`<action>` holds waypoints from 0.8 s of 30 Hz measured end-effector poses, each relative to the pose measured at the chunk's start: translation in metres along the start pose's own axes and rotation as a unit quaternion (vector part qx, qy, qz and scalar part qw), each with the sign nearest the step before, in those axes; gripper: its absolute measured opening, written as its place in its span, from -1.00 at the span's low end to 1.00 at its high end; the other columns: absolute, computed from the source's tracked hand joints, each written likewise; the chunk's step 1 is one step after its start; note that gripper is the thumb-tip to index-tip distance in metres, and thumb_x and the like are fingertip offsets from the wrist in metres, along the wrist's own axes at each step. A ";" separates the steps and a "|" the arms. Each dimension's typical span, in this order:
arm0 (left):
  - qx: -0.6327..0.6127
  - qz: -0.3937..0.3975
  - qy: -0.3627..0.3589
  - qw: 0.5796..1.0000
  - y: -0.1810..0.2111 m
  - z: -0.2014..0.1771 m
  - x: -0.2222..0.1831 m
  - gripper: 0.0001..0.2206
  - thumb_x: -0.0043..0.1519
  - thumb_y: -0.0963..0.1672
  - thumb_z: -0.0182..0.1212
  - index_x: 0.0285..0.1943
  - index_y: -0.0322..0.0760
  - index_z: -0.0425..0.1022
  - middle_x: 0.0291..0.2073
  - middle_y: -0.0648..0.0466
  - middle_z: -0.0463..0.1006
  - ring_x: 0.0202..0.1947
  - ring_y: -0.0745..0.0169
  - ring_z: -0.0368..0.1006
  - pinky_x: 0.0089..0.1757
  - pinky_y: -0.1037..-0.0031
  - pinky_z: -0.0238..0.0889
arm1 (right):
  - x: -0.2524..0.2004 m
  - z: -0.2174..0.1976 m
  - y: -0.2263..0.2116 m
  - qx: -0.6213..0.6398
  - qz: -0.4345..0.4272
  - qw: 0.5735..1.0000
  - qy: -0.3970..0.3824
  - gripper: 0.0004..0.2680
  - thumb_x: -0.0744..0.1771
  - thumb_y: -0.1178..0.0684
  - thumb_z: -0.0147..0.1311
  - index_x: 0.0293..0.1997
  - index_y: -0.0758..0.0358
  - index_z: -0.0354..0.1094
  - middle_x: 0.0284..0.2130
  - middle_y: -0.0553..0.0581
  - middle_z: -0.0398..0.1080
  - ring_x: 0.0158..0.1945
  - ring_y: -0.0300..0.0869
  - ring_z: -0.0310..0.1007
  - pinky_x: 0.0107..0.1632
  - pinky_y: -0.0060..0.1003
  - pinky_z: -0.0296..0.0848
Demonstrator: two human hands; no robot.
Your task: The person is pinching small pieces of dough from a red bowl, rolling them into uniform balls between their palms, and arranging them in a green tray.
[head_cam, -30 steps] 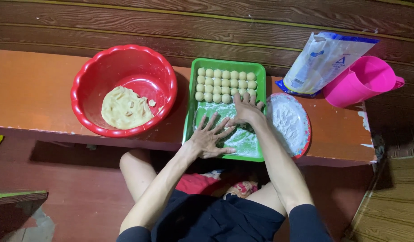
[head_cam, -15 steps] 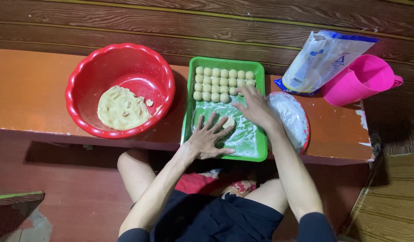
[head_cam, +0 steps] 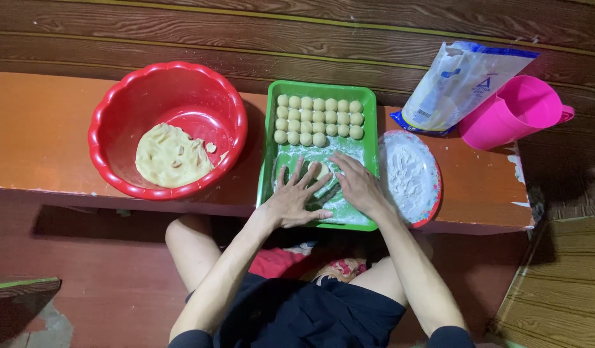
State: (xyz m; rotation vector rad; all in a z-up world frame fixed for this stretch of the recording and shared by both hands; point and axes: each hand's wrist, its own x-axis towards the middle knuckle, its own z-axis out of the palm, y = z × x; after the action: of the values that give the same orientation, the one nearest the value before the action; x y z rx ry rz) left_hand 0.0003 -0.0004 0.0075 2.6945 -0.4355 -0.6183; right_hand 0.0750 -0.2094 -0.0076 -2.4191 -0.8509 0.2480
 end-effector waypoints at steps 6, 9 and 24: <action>-0.189 0.050 0.093 0.976 -0.016 0.010 0.003 -0.12 0.24 0.31 -0.17 0.64 -0.14 -0.18 0.54 -0.21 0.01 0.55 -0.41 -0.45 0.33 -0.35 -0.55 | -0.002 0.010 0.010 -0.019 -0.034 0.999 0.011 -0.69 0.46 0.03 -0.18 0.40 0.21 0.20 0.36 0.25 0.20 0.43 0.11 0.14 0.36 0.03 0.21; -0.274 0.066 0.137 0.950 -0.019 0.007 -0.002 -0.26 0.32 0.24 -0.24 0.61 -0.11 -0.06 0.48 -0.20 0.17 0.56 -0.32 -0.37 0.36 -0.25 -0.51 | -0.002 0.014 0.014 -0.053 -0.055 0.997 0.020 -0.69 0.46 0.01 -0.18 0.39 0.22 0.21 0.36 0.26 0.20 0.42 0.11 0.15 0.36 0.04 0.22; -0.214 0.035 0.403 0.889 -0.037 0.026 -0.025 -0.66 0.35 0.06 0.16 0.23 -0.03 0.49 -0.01 0.11 0.58 0.14 0.11 0.47 0.07 0.26 0.29 | 0.003 0.029 0.005 -0.277 -0.210 0.935 -0.071 -0.54 0.46 -0.25 -0.31 0.44 0.29 0.08 0.48 0.24 0.00 0.52 0.03 -0.05 0.47 0.08 -0.06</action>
State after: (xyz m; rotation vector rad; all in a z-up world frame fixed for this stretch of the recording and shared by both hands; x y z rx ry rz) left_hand -0.0251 0.0354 -0.0202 2.2254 -0.1368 0.4057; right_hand 0.0705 -0.1980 -0.0346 -2.6481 -1.6596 0.0126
